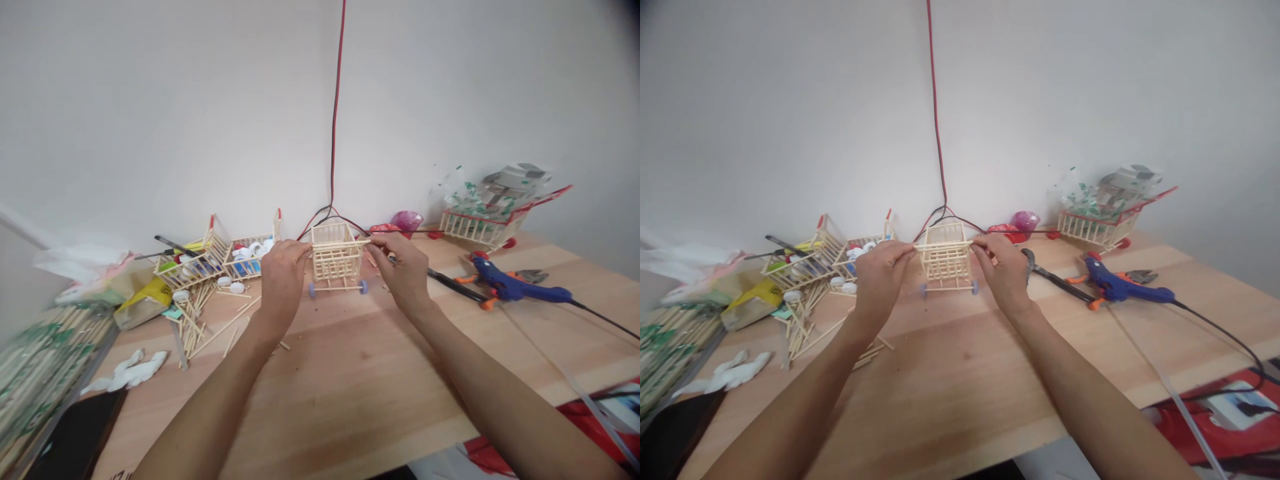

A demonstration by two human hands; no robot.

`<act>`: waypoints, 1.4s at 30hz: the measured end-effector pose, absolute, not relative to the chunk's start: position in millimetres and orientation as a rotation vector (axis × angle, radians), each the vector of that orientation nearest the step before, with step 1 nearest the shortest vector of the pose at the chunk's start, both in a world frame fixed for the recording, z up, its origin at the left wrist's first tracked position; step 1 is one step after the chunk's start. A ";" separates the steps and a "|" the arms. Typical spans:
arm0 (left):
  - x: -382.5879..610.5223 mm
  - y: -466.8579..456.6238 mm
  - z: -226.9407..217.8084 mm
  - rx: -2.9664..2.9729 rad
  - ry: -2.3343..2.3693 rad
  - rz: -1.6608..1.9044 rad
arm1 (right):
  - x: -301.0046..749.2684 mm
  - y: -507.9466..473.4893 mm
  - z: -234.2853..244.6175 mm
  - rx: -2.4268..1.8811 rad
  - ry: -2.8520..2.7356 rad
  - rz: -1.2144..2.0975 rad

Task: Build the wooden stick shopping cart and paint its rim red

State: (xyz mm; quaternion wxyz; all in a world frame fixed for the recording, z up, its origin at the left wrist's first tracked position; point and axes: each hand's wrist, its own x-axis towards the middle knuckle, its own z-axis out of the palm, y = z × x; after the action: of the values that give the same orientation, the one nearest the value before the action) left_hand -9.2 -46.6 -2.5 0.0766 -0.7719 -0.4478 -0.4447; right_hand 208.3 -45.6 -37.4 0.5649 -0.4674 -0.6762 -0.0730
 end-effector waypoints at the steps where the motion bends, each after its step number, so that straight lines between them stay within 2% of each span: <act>1: -9.2 -46.5 -2.6 -2.315 -1.347 -1.335 | 208.3 -45.5 -37.5 -1.099 -1.587 -0.177; 14: -9.4 -44.7 -2.3 -2.328 -1.478 -1.305 | 207.3 -46.5 -35.8 -1.108 -1.584 -0.203; 33: -9.9 -42.1 -7.4 -2.354 -1.489 -1.459 | 207.6 -47.4 -37.7 -1.167 -1.597 -0.181; 42: -8.3 -43.3 -4.9 -2.333 -1.407 -1.366 | 204.9 -47.8 -36.8 -1.176 -1.576 -0.157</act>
State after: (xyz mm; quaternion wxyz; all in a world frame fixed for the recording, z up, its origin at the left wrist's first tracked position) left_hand -8.3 -43.3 -4.9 0.0469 -0.7646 -0.4612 -0.4478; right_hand 204.9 -47.8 -36.8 0.5519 -0.4973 -0.6662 -0.0664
